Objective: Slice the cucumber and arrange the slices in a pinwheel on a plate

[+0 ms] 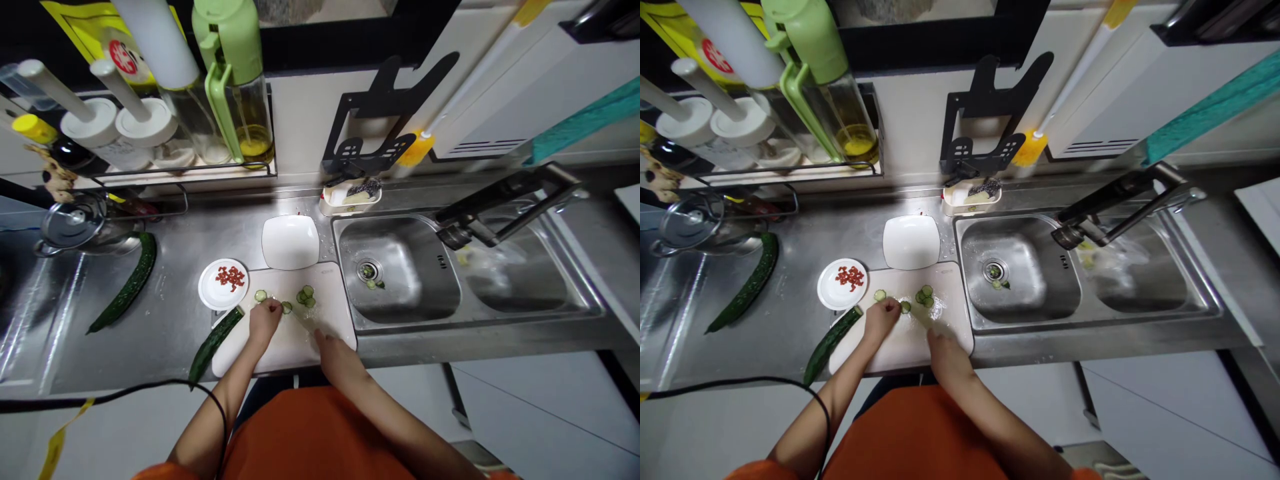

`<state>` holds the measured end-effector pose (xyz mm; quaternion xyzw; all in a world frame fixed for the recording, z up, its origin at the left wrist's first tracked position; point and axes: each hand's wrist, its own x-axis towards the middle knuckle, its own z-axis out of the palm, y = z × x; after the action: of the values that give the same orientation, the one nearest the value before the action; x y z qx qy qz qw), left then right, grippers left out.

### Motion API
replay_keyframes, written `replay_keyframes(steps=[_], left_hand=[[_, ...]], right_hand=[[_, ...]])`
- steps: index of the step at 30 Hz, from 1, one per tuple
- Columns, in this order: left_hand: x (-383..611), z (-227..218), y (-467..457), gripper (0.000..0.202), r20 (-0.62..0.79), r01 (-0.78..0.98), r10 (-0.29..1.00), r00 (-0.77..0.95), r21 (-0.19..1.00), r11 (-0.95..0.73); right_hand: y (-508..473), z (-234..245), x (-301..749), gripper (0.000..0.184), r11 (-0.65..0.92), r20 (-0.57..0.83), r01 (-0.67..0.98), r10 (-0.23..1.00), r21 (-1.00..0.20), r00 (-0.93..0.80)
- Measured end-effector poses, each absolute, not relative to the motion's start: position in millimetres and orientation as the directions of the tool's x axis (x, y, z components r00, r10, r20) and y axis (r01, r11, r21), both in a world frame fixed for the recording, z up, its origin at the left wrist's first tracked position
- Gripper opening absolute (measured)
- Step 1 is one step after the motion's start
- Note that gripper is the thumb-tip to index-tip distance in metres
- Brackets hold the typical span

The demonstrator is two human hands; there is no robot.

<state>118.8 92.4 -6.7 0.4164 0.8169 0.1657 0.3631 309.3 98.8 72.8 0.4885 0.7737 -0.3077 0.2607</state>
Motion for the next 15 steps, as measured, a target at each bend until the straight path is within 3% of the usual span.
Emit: replay_keyframes(steps=[15], left_hand=[[118.8, -10.7, 91.9, 0.019, -0.45, 0.567, 0.804, -0.389, 0.57, 0.594]], right_hand=[[98.8, 74.8, 303.0, 0.046, 0.258, -0.75, 0.935, 0.56, -0.245, -0.351]])
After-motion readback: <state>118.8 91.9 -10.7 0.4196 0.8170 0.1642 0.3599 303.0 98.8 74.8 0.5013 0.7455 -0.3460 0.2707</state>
